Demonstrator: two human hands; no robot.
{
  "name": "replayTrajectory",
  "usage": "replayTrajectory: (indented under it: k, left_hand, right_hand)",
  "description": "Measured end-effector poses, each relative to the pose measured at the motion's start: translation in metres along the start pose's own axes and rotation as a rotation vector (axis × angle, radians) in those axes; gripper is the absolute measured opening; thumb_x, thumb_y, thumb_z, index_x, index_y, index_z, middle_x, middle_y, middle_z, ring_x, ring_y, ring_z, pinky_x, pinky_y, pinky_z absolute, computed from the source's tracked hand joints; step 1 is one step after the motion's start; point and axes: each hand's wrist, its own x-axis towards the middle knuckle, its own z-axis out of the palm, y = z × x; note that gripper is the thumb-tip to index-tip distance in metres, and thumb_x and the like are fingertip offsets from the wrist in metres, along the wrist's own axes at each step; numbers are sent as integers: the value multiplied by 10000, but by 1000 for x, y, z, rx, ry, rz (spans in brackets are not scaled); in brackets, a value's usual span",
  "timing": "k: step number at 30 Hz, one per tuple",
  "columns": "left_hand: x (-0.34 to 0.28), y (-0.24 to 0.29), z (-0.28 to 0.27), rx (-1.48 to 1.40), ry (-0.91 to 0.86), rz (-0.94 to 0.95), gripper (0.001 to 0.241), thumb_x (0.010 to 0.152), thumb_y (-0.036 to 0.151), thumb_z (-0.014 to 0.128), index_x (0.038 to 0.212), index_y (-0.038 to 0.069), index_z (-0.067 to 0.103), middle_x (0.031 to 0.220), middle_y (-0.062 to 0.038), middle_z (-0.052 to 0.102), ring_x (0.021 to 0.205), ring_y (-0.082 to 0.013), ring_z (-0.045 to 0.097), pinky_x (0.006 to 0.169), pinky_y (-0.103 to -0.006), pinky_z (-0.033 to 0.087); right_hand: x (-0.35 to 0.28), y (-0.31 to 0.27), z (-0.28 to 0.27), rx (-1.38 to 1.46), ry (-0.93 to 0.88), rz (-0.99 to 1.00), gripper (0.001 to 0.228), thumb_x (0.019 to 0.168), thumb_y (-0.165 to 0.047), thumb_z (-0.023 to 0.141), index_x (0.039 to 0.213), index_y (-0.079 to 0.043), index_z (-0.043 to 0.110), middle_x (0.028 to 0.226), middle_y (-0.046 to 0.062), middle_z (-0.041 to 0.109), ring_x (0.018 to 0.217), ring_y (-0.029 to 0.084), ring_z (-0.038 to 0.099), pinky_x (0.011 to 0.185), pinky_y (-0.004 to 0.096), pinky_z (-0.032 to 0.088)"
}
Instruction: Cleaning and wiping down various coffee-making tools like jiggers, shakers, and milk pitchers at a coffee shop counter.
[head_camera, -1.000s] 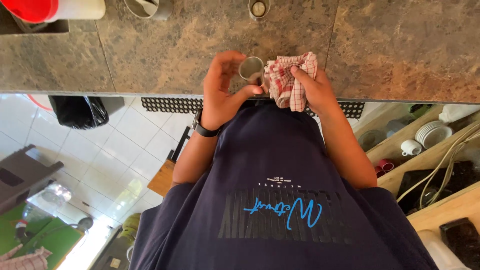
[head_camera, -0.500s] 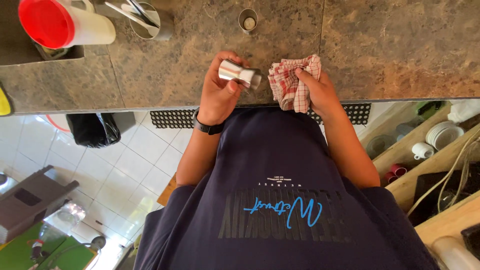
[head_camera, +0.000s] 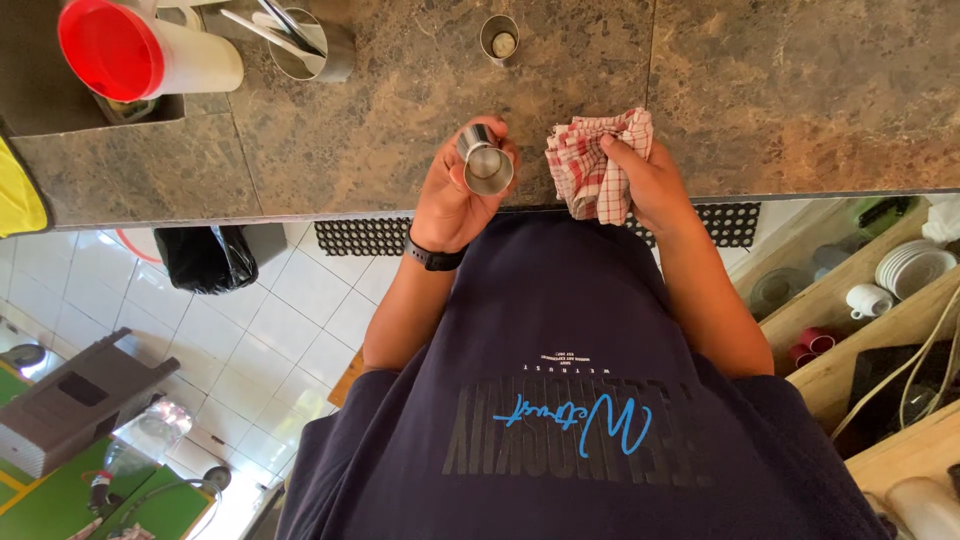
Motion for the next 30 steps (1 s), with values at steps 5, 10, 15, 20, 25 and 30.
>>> replayTrajectory:
  k: [5, 10, 15, 20, 25, 30]
  left_hand:
    - [-1, 1, 5, 12, -6, -5, 737, 869, 429, 785, 1338, -53, 486, 1071, -220, 623, 911, -207, 635, 765, -289, 569]
    - [-4, 1, 8, -16, 18, 12, 690, 891, 372, 784, 1327, -70, 484, 1088, -221, 611, 932, -215, 619, 761, -287, 562]
    - [2, 18, 49, 132, 110, 100, 481, 969, 224, 761, 1279, -28, 492, 1189, -235, 641, 989, -219, 691, 896, -321, 603]
    - [1, 19, 49, 283, 222, 200, 310, 1010, 44, 688, 1180, 91, 434, 1256, -109, 581, 947, -154, 675, 859, -267, 610]
    - [2, 21, 59, 262, 159, 260, 383, 965, -166, 605, 1210, 91, 461, 1373, -120, 543, 1170, -222, 568, 958, -346, 491]
    - [5, 23, 63, 393, 133, 267, 356, 991, -154, 622, 1220, 72, 470, 1341, -89, 537, 1204, -231, 602, 1064, -394, 546]
  right_hand:
    - [-7, -9, 8, 6, 23, -3, 327, 999, -182, 708, 1238, 33, 648, 1040, 180, 731, 940, 290, 776, 759, 434, 650]
    - [-12, -11, 13, -1, 42, -1, 316, 984, -187, 733, 1202, 29, 657, 998, 175, 726, 925, 278, 774, 753, 424, 645]
    - [-21, -23, 26, -56, 67, 8, 288, 971, -215, 753, 1150, 2, 690, 966, 126, 712, 892, 222, 749, 743, 426, 633]
    - [-22, -25, 28, -55, 92, 33, 245, 965, -215, 753, 1097, -14, 704, 902, 108, 703, 824, 195, 755, 704, 378, 633]
    - [-26, -35, 23, 58, -39, 102, 239, 1015, -149, 626, 1178, 23, 659, 1060, 89, 730, 821, 113, 691, 679, 201, 551]
    - [-21, -25, 17, 74, 9, 122, 209, 1019, -156, 638, 1150, 7, 638, 987, 62, 693, 755, 88, 639, 619, 198, 514]
